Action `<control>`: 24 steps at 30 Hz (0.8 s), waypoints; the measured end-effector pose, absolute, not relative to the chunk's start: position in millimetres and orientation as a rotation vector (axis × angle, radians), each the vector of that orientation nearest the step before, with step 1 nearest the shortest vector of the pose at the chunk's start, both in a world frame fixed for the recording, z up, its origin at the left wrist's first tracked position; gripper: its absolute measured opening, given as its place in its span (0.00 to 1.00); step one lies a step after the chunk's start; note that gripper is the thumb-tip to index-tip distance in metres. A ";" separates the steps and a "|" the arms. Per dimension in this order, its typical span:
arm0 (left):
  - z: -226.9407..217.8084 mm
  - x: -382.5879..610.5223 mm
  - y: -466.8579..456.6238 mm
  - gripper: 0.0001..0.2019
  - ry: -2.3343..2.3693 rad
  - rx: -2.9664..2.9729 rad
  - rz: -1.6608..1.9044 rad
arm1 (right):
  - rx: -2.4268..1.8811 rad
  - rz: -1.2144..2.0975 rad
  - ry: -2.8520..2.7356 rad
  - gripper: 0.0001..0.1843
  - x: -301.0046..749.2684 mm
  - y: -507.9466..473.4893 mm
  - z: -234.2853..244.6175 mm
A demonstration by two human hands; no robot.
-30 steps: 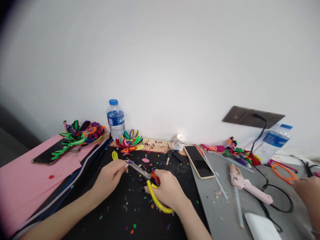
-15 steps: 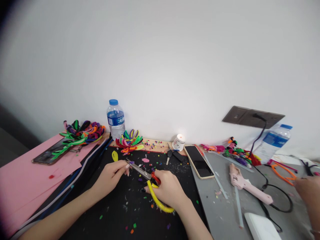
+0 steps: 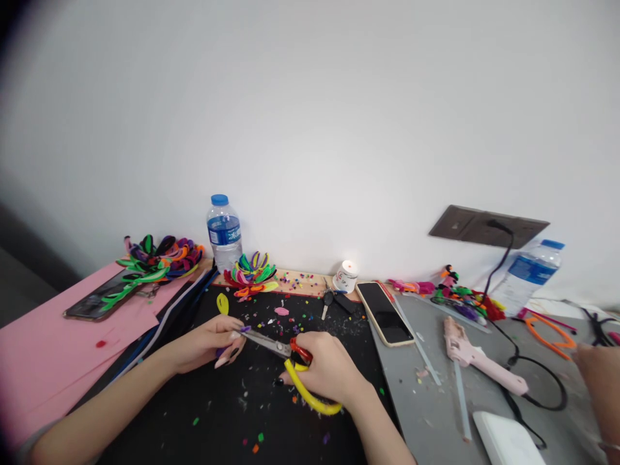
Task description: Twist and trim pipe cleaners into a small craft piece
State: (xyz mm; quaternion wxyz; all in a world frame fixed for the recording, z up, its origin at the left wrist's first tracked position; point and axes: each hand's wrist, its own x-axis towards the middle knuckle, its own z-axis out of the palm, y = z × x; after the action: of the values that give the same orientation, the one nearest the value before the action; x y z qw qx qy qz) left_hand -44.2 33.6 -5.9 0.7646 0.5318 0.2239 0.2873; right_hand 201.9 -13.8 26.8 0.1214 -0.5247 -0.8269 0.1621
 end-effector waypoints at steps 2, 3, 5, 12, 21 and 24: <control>-4.3 -46.7 31.8 0.14 0.417 1.081 0.553 | -1.476 0.461 -2.445 0.21 200.1 -15.0 28.6; -3.6 -47.9 30.8 0.15 0.384 1.054 0.519 | -1.447 0.459 -2.458 0.21 199.3 -15.7 29.2; -3.0 -50.0 28.9 0.16 0.327 1.018 0.459 | -1.387 0.466 -2.479 0.22 197.7 -17.1 30.0; -6.3 -56.5 29.4 0.21 0.208 1.074 0.213 | -1.231 0.517 -2.521 0.24 191.2 -22.3 32.2; -7.8 -56.1 26.4 0.20 0.239 1.069 0.153 | -1.292 0.562 -2.470 0.21 188.9 -23.5 36.5; -3.8 -48.0 25.1 0.16 0.370 0.968 0.486 | -1.473 0.546 -2.337 0.21 193.6 -19.4 37.1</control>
State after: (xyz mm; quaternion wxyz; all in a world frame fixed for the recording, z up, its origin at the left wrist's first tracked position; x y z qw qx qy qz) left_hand -48.0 25.1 -3.8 0.8406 0.4581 0.1750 0.2300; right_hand 193.6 -19.4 37.1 0.1624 -0.5162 -0.8189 0.1913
